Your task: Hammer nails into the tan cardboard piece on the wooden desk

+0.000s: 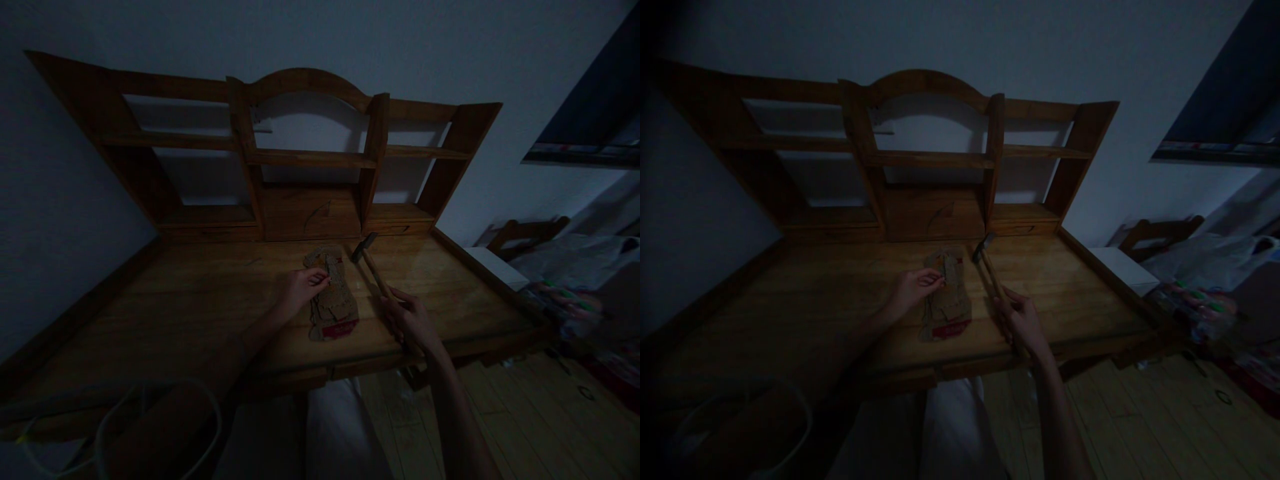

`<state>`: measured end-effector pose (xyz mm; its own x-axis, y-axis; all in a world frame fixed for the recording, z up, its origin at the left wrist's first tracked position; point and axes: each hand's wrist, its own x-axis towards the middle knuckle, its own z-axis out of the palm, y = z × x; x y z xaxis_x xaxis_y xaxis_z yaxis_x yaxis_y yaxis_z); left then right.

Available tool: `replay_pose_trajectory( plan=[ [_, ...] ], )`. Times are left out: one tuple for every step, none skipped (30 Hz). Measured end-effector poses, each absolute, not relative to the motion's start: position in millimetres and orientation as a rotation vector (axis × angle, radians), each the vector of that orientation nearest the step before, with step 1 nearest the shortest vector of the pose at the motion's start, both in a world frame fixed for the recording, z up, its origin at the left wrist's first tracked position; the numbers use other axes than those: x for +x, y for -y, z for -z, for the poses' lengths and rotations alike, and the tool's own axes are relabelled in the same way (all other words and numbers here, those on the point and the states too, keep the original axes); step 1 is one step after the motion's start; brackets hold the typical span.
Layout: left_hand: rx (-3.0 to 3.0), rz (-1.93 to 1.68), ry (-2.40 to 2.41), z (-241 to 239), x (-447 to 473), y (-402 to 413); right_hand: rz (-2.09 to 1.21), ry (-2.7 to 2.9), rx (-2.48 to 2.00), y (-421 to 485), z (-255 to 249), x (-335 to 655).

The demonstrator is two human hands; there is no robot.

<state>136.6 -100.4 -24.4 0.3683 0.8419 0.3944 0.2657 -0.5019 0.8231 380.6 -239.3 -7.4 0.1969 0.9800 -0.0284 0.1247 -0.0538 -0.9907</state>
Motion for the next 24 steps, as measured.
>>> replay_pose_trajectory(
  plan=[
    [1.987, -1.115, -0.967, 25.0, 136.8, 100.5, -1.027, 1.138, -1.419, 239.4, 7.3, 380.5],
    [2.008, -1.127, -0.976, 25.0, 137.0, 101.1, -1.025, 1.139, -1.417, 239.4, 7.0, 380.3],
    [2.028, -1.142, -0.984, 24.5, 137.3, 102.0, -1.022, 1.140, -1.417, 239.5, 6.6, 380.1],
    [2.049, -1.154, -0.994, 23.5, 137.6, 103.1, -1.022, 1.141, -1.420, 239.7, 6.1, 379.9],
    [2.070, -1.164, -1.009, 22.3, 137.8, 104.3, -1.021, 1.141, -1.424, 239.9, 5.6, 379.7],
    [2.090, -1.167, -1.026, 21.1, 138.0, 105.3, -1.021, 1.140, -1.431, 240.1, 5.1, 379.5],
    [2.110, -1.166, -1.042, 20.2, 138.1, 106.1, -1.022, 1.137, -1.438, 240.2, 4.8, 379.5],
    [2.127, -1.164, -1.056, 19.6, 138.1, 106.6, -1.024, 1.131, -1.444, 240.3, 4.8, 379.6],
    [2.142, -1.166, -1.065, 19.4, 138.1, 106.7, -1.026, 1.125, -1.444, 240.3, 5.0, 379.8],
    [2.155, -1.174, -1.068, 19.5, 137.9, 106.6, -1.029, 1.122, -1.437, 240.2, 5.4, 380.1],
    [2.166, -1.183, -1.070, 19.9, 137.7, 106.4, -1.031, 1.123, -1.429, 239.9, 6.0, 380.5],
    [2.177, -1.188, -1.074, 20.2, 137.5, 106.1, -1.031, 1.127, -1.422, 239.6, 6.8, 380.9],
    [2.187, -1.189, -1.079, 20.5, 137.3, 106.0, -1.027, 1.129, -1.417, 239.2, 7.4, 381.2],
    [2.195, -1.187, -1.086, 20.7, 137.1, 106.1, -1.027, 1.131, -1.416, 238.8, 7.9, 381.5],
    [2.198, -1.185, -1.091, 20.6, 137.0, 106.5, -1.029, 1.134, -1.417, 238.5, 8.1, 381.6],
    [2.196, -1.186, -1.092, 20.4, 137.0, 107.1, -1.030, 1.134, -1.419, 238.3, 8.0, 381.6],
    [2.187, -1.193, -1.091, 20.1, 137.0, 107.8, -1.032, 1.133, -1.419, 238.3, 7.6, 381.4],
    [2.175, -1.205, -1.090, 19.8, 137.1, 108.5, -1.033, 1.132, -1.417, 238.3, 6.9, 381.2],
    [2.165, -1.214, -1.090, 19.6, 137.2, 109.2, -1.031, 1.131, -1.418, 238.4, 6.2, 380.8],
    [2.161, -1.216, -1.091, 19.5, 137.4, 109.8, -1.028, 1.133, -1.419, 238.6, 5.3, 380.4],
    [2.163, -1.210, -1.094, 19.3, 137.6, 110.3, -1.023, 1.134, -1.422, 238.7, 4.5, 380.0],
    [2.171, -1.201, -1.097, 19.1, 137.8, 110.7, -1.020, 1.135, -1.425, 238.9, 3.8, 379.6],
    [2.179, -1.192, -1.098, 18.8, 137.8, 111.1, -1.018, 1.138, -1.428, 239.1, 3.3, 379.2],
    [2.187, -1.185, -1.096, 18.3, 137.9, 111.4, -1.014, 1.138, -1.431, 239.3, 2.8, 379.0]
  ],
)
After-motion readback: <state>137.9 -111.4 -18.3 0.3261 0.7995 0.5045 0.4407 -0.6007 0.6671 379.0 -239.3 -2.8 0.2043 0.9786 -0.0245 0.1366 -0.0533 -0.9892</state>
